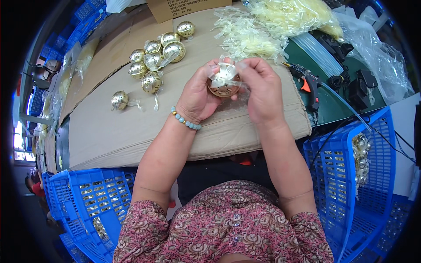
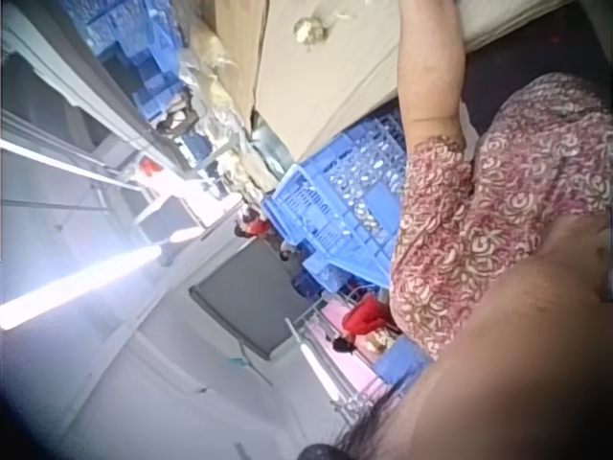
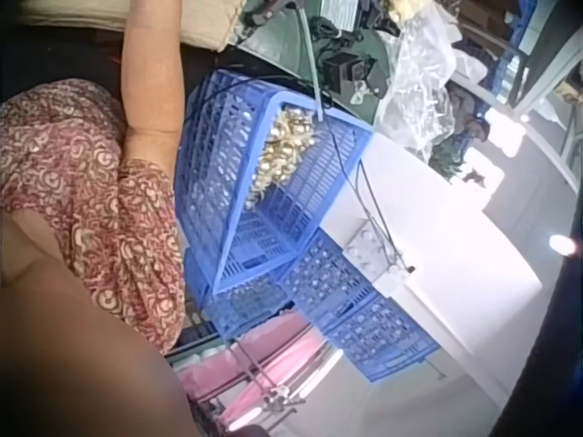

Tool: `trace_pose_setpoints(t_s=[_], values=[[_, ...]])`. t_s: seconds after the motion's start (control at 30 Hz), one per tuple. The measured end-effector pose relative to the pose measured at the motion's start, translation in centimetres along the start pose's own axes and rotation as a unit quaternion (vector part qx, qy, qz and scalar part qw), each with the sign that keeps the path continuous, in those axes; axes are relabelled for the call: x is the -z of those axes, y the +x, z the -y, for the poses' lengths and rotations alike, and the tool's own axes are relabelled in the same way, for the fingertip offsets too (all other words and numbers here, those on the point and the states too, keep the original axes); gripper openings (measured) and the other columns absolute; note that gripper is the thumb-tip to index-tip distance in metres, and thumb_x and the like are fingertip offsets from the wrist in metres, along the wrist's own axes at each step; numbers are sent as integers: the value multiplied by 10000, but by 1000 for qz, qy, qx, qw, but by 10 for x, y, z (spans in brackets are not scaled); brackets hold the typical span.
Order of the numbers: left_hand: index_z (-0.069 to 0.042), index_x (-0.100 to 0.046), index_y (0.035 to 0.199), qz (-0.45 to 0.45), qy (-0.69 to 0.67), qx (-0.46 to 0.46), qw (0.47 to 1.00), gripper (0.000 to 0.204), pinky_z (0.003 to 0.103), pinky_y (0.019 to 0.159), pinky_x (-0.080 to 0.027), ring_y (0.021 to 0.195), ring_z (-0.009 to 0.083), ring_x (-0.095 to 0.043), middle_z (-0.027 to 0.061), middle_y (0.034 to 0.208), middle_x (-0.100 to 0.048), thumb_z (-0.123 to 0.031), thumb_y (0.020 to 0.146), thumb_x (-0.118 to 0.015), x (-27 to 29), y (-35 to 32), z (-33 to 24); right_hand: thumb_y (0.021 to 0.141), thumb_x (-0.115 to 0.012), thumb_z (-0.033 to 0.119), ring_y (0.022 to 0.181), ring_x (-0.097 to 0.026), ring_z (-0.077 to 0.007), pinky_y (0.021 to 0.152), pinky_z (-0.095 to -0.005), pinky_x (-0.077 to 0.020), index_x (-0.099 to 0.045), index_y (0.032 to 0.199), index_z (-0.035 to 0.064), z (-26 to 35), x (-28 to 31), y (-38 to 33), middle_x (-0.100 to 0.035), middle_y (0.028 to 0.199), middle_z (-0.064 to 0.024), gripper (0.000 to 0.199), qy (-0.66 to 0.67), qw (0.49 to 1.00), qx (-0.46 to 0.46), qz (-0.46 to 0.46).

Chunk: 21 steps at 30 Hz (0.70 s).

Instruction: The recorder uses a glue gun to attach white ribbons to gold Christmas ornaments at a manual workstation.

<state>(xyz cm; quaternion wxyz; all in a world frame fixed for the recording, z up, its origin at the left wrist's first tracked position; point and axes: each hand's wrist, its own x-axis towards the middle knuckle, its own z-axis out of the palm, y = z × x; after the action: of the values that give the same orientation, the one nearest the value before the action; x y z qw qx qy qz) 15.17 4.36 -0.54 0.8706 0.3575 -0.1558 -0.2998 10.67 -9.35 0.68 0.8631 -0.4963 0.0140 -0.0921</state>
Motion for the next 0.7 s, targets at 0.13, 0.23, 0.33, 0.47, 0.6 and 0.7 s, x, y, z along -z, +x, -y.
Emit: trace_pose_setpoints(t_s=[0.13,0.23,0.33,0.47,0.6,0.7], values=[[-38,-521,1142,27,15,24,999,359,363,625,-533,844,268,-634,109,1013,-613,-291,889,-494,-9,-3,1,893,-611,212,767,-565,-100,585,-229,-461,-584,1039,-12,18,9,-7,-600,912,-78,269,33,999,5,11],[-17,-487,1200,43,44,49,997,477,346,586,-531,836,245,-620,127,1009,-595,-347,856,-510,-12,0,4,893,-616,197,931,-548,-108,744,-252,-462,-590,1085,-8,20,19,-7,-597,984,-98,282,-9,995,-60,75],[-7,-516,1175,110,20,88,990,414,344,608,-543,851,271,-645,129,1001,-617,-294,877,-519,-5,-2,5,905,-597,162,955,-549,-114,843,-265,-433,-601,1064,0,15,26,-2,-607,983,-90,227,-76,989,69,109],[6,-492,1203,67,77,95,990,507,326,574,-530,817,250,-633,144,997,-606,-364,858,-513,-10,-3,3,895,-607,97,713,-593,-88,602,-223,-528,-584,961,-21,32,22,-6,-604,790,-42,138,-60,989,86,105],[0,-495,1207,52,72,99,991,489,342,584,-532,822,269,-643,141,1004,-612,-351,866,-509,-7,-1,4,875,-629,76,711,-589,-77,584,-211,-514,-575,899,-7,42,17,-20,-599,774,-35,102,-84,984,138,78],[-43,-547,1095,26,35,90,995,329,322,595,-532,789,284,-655,118,948,-629,-293,882,-543,-15,-4,3,861,-648,69,706,-568,-65,594,-205,-488,-579,895,-1,41,11,-29,-597,778,-29,103,-102,973,200,48]])
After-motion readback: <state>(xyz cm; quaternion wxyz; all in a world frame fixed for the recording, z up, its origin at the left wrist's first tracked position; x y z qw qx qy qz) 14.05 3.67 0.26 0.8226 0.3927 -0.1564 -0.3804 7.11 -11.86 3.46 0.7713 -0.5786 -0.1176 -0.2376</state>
